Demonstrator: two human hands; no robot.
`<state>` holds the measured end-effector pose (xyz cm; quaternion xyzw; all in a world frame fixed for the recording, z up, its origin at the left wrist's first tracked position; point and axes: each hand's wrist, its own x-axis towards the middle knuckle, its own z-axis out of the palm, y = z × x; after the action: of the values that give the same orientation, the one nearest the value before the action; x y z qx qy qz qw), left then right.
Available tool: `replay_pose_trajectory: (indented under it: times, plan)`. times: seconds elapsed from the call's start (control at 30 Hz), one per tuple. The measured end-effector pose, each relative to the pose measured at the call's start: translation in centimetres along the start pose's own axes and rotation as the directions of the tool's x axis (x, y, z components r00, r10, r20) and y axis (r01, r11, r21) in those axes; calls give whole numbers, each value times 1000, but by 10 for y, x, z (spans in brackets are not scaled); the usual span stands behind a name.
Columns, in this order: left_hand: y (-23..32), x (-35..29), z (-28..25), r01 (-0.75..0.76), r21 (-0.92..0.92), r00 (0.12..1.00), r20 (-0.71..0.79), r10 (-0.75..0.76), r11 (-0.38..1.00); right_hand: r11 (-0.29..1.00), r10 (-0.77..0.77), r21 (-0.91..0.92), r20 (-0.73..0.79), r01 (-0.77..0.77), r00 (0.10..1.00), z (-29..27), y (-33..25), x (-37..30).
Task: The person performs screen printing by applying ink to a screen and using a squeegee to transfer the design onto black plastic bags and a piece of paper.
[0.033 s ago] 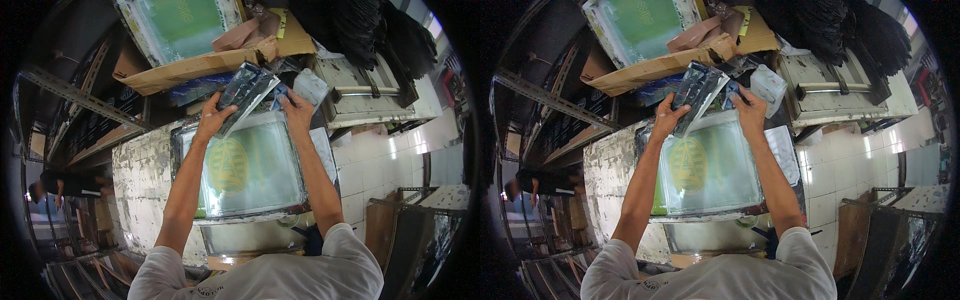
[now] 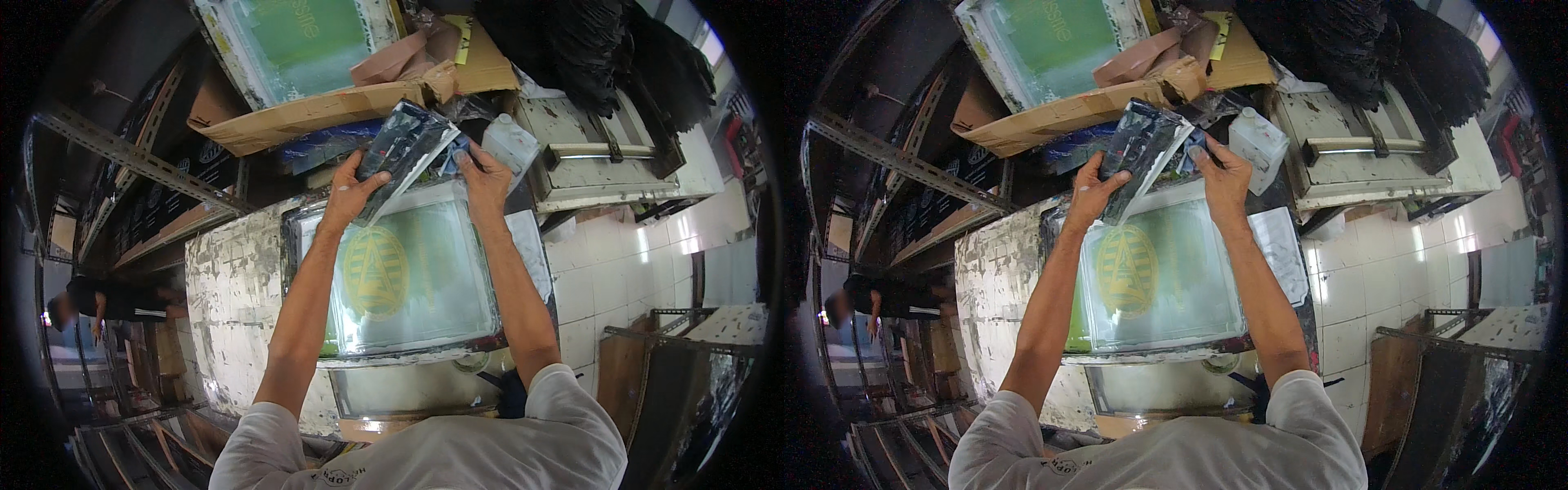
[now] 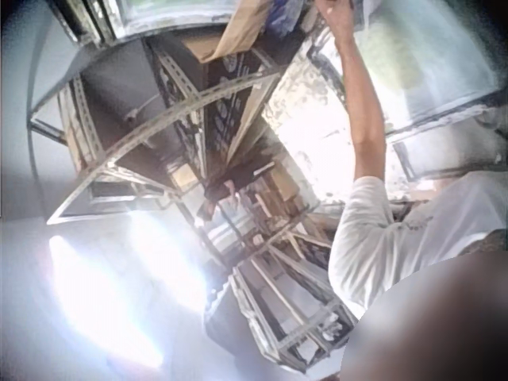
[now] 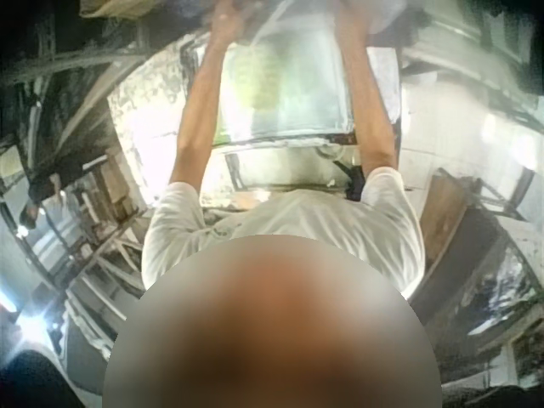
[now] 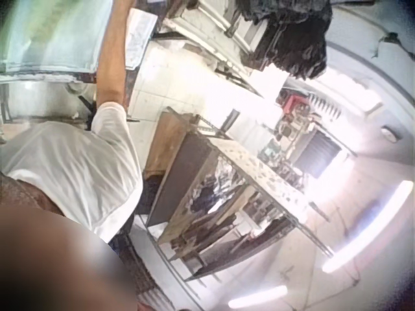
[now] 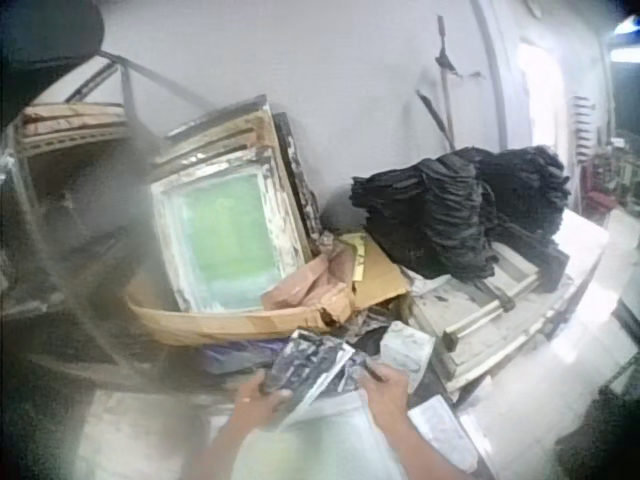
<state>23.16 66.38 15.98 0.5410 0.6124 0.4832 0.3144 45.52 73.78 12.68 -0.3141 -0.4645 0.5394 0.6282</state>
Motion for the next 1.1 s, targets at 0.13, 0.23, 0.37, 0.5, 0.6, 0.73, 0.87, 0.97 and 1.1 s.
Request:
replay_pose_trajectory:
  times: [0.13,0.23,0.37,0.5,0.6,0.73,0.87,0.97,1.1]
  plan:
    - [10,3,0,-42,-50,999,-19,41,998,996,-3,87,-29,6,1000,29,-12,8]
    - [10,2,1,-54,-56,998,-33,52,997,992,-111,50,-48,113,993,44,-20,17]
    - [14,0,10,-64,-206,991,-129,37,977,954,-270,-119,61,276,961,59,-24,36]
    - [20,10,19,-192,-375,957,-274,90,907,933,-274,-179,203,311,940,70,-16,41]
    - [20,15,21,-184,-497,951,-309,25,848,933,-223,-219,271,285,936,73,-7,36]
    - [20,24,21,-240,-606,914,-403,-33,758,936,-121,-270,351,224,929,69,9,24]
    - [22,31,17,-290,-638,870,-487,-82,714,921,-88,-315,402,229,911,58,29,11]
    - [24,34,14,-316,-635,843,-528,-98,704,913,9,-373,427,167,904,47,44,5]
    - [21,39,8,-310,-651,819,-553,-154,693,904,-11,-378,445,198,896,38,57,2]
